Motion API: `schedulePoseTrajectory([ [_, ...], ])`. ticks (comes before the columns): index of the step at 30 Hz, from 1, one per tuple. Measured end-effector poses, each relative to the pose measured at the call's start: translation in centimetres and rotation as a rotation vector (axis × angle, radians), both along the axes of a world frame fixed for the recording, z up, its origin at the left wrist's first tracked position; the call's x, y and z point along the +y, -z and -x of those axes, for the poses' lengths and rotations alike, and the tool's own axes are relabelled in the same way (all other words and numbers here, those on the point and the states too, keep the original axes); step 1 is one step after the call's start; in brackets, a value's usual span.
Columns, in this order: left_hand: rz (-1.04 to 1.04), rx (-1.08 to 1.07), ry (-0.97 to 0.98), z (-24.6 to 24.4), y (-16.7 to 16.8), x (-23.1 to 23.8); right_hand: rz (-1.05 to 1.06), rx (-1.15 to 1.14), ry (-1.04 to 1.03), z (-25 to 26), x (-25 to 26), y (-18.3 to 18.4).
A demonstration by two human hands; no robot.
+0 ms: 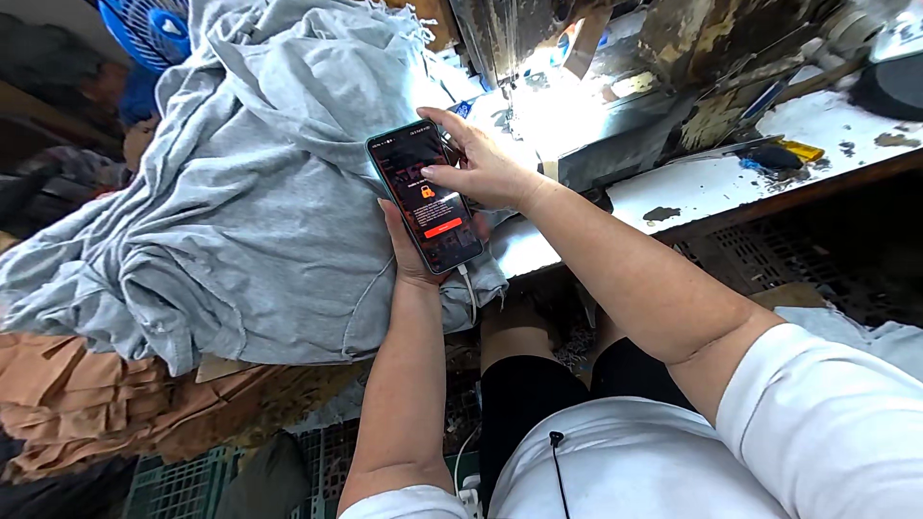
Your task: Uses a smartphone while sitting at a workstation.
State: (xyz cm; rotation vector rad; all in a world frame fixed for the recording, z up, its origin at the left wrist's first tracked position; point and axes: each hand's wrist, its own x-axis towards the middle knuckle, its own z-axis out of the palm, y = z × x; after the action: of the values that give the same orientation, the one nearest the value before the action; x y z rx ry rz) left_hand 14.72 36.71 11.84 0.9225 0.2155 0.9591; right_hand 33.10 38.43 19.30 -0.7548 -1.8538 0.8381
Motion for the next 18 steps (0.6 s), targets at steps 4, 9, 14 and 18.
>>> schedulePoseTrajectory([
  [4,-0.001,-0.001,0.003,0.08,-0.01,0.07,-0.009,0.002,0.007,0.07,-0.01,0.05],
  [9,0.001,-0.005,-0.002,-0.09,-0.13,-0.08,0.023,0.003,-0.006,0.0,-0.2,-0.16],
  [14,-0.008,-0.014,0.002,-0.15,-0.23,-0.1,0.0,-0.006,0.005,0.0,-0.13,-0.11],
  [18,-0.017,0.004,-0.011,-0.11,-0.16,-0.1,0.005,0.004,-0.002,0.04,-0.27,-0.11],
])
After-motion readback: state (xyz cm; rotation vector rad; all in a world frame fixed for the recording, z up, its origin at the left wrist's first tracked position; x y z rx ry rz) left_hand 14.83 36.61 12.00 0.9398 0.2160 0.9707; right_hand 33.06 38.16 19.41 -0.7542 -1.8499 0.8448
